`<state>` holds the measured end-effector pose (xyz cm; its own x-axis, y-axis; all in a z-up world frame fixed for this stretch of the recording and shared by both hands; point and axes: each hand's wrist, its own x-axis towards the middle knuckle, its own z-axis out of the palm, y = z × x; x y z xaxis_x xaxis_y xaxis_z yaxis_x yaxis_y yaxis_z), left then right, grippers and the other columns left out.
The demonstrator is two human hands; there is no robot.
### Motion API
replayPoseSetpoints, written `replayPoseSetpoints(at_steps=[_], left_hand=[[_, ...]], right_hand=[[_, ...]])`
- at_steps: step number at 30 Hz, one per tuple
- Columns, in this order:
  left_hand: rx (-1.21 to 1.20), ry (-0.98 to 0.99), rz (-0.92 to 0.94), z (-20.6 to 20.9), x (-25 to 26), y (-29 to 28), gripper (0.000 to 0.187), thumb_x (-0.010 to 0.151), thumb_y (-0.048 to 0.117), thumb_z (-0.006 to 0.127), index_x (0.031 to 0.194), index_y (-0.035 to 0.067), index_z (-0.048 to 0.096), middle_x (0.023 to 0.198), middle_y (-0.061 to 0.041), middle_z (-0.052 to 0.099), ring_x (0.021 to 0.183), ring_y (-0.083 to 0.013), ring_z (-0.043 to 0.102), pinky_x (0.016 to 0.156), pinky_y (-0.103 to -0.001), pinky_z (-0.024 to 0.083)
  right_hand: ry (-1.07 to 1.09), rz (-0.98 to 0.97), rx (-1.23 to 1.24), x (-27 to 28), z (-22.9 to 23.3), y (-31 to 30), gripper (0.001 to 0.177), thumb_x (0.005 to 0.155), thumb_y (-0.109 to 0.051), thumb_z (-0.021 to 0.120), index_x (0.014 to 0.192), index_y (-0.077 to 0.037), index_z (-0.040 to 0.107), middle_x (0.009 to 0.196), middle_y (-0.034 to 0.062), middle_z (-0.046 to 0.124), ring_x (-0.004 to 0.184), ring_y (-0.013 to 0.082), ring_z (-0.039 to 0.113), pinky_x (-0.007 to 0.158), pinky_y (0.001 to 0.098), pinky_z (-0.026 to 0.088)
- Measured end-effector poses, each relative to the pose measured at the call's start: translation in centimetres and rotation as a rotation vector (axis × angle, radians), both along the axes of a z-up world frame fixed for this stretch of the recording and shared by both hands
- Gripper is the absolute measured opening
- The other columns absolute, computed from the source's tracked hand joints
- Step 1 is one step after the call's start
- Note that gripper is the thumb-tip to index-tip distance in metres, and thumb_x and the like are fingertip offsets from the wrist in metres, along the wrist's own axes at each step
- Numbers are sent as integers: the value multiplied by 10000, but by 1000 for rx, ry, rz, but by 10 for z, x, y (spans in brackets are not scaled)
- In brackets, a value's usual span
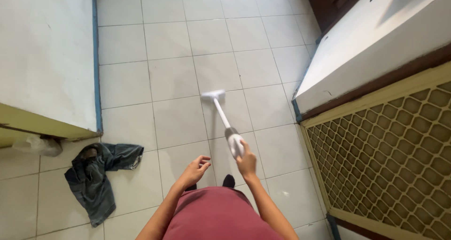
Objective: The person vacuums the tiled floor using a handheld vacuum cleaner, moving the cleaner back and forth across different sections of the floor and along the walls.
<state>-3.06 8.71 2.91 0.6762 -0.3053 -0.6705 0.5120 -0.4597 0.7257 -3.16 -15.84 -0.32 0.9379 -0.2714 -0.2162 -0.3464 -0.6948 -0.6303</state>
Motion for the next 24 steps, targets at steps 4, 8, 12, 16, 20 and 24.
replayPoseSetpoints(at_steps=[4,8,12,16,20,24], left_hand=[[-17,-54,-5,-4,0,17,386,989,285,580,1327,100,609,1230,-101,724,1117,-241,691,960,-386,548],[-3,-55,29,-13,-2,37,386,983,278,588,1320,92,617,1218,-104,730,1073,-247,711,932,-377,561],[-34,-62,65,-28,-13,54,391,981,264,599,1327,82,609,1219,-107,717,1071,-231,705,917,-365,562],[-48,-67,95,-40,-29,70,387,973,256,601,1316,79,615,1197,-104,735,1050,-225,713,910,-357,566],[-62,-66,79,-41,-29,83,372,974,251,596,1300,74,621,1167,-107,744,1028,-235,717,895,-360,567],[-58,-67,52,-37,-28,91,371,982,257,596,1305,75,616,1171,-109,739,1046,-235,711,909,-354,563]], right_hand=[[12,-18,68,3,-9,15,679,778,64,611,1413,-167,549,836,271,734,772,404,742,763,472,584],[70,10,85,-13,66,1,574,781,-46,653,1340,-174,617,873,251,739,804,375,761,747,467,593],[12,38,-29,-36,142,-7,539,738,-53,604,1255,-169,704,860,218,752,769,376,756,744,453,583],[-33,-25,-86,-49,126,18,544,763,-82,574,1278,-197,709,826,217,738,698,366,749,724,437,581],[-83,34,64,-37,30,53,603,755,-71,605,1352,-153,605,853,255,721,746,387,757,695,473,577],[-74,42,78,-33,-38,93,677,742,-34,578,1406,-166,561,835,291,709,772,463,702,697,532,544]])
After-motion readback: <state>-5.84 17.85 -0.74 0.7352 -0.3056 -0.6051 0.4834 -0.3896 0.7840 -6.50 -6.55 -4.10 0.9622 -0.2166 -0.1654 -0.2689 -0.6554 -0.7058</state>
